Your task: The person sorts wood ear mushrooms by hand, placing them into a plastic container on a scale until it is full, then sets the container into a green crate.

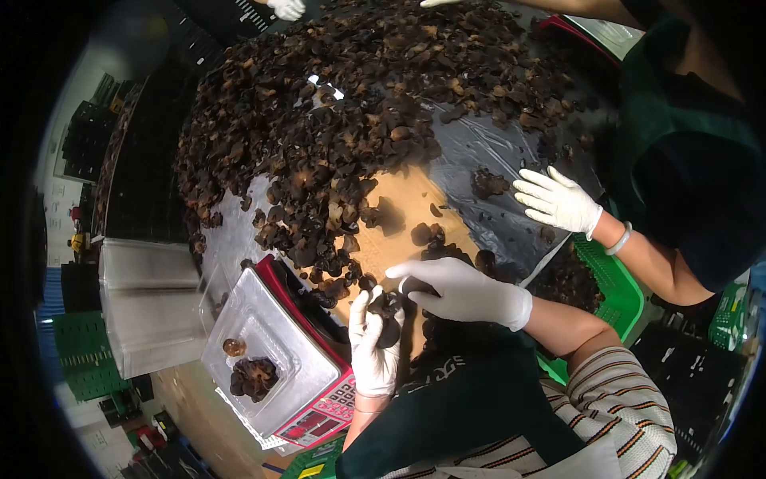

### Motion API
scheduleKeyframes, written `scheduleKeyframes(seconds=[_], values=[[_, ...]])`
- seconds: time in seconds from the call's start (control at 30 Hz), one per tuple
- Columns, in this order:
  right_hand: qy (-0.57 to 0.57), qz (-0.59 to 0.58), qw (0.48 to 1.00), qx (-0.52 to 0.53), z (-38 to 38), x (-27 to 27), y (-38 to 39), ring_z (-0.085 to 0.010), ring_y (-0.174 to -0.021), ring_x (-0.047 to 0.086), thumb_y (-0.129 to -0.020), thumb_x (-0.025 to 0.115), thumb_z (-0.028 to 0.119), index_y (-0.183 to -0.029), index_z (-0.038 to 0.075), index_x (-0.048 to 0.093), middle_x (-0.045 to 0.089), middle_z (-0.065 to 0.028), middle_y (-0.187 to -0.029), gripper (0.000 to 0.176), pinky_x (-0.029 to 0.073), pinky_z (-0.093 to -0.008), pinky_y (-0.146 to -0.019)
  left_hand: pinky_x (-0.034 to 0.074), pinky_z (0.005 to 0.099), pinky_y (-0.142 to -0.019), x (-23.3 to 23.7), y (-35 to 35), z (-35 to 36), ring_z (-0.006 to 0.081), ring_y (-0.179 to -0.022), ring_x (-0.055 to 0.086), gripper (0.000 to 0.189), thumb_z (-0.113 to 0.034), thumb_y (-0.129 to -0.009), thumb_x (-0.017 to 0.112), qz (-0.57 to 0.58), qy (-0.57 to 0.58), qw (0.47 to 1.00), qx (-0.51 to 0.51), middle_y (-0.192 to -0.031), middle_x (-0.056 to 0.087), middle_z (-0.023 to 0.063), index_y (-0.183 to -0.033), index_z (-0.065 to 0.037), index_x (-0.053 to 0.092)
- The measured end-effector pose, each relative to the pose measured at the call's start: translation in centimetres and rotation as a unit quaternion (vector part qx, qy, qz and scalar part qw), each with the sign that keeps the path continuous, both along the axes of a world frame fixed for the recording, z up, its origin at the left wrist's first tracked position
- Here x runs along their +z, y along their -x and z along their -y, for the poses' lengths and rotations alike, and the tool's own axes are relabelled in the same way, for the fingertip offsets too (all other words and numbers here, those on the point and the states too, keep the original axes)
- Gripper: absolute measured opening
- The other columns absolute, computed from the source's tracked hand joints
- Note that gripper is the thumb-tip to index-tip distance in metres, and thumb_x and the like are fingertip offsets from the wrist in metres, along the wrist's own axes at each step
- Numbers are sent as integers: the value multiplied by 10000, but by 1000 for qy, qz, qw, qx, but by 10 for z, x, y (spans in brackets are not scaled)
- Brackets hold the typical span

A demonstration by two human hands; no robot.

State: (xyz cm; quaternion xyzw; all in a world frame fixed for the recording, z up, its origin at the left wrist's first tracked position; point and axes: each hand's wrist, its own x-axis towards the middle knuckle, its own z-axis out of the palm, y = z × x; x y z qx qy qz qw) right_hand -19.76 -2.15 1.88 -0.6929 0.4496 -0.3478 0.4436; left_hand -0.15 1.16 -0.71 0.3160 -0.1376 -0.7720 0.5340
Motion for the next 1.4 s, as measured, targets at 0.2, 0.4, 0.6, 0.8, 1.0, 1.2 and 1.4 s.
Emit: scheduleKeyframes(seconds=[0.2,0.4,0.6,0.8,1.0,1.2,1.4], values=[[-47,-24,997,56,-5,17,0,-277,-836,661,-834,640,78,-1074,75,625,666,-86,-910,240,512,-342,-721,452,416,-1030,-4,3,-2,249,-1163,543,370,54,-909,544,37,18,999,24,-1282,537,124,-1262,-42,495],[-67,14,985,161,-2,14,12,-240,-824,669,-854,663,178,-992,55,662,683,-82,-897,185,513,-333,-746,488,421,-972,-10,-5,-1,256,-1091,579,288,-16,-886,556,-8,-8,999,33,-1187,574,122,-1173,-21,538],[-51,-25,998,41,-3,8,12,-274,-967,617,-827,637,36,-1224,58,559,628,-141,-1043,405,496,-353,-730,497,323,-833,-7,-3,-3,177,-895,576,79,-80,-909,572,-57,-28,997,-51,-996,586,82,-967,-25,570],[-111,4,994,15,-8,6,1,-201,-679,637,-819,628,18,-1277,68,516,635,-93,-805,474,491,-312,-625,451,222,-805,10,4,-1,94,-880,538,342,56,-838,644,295,41,951,-80,-965,557,26,-1171,8,583],[-107,47,993,28,-7,0,-8,-146,-595,601,-806,653,54,-1299,60,514,616,-42,-743,512,473,-279,-587,460,283,-871,8,6,0,188,-972,587,284,46,-793,693,453,202,865,-77,-1064,613,103,-1072,14,648],[130,27,991,13,-2,5,2,-225,-790,616,-792,726,138,-1111,96,616,617,-64,-947,340,483,-319,-716,505,288,-775,18,4,1,196,-843,632,260,31,-779,726,569,296,767,-4,-954,653,130,-1023,3,642],[93,20,995,23,-12,4,-3,-215,-855,616,-823,694,157,-891,115,635,616,-20,-883,100,466,-339,-753,524,331,-775,25,5,2,272,-842,657,279,46,-726,739,587,339,735,-21,-931,668,147,-986,-13,658]])
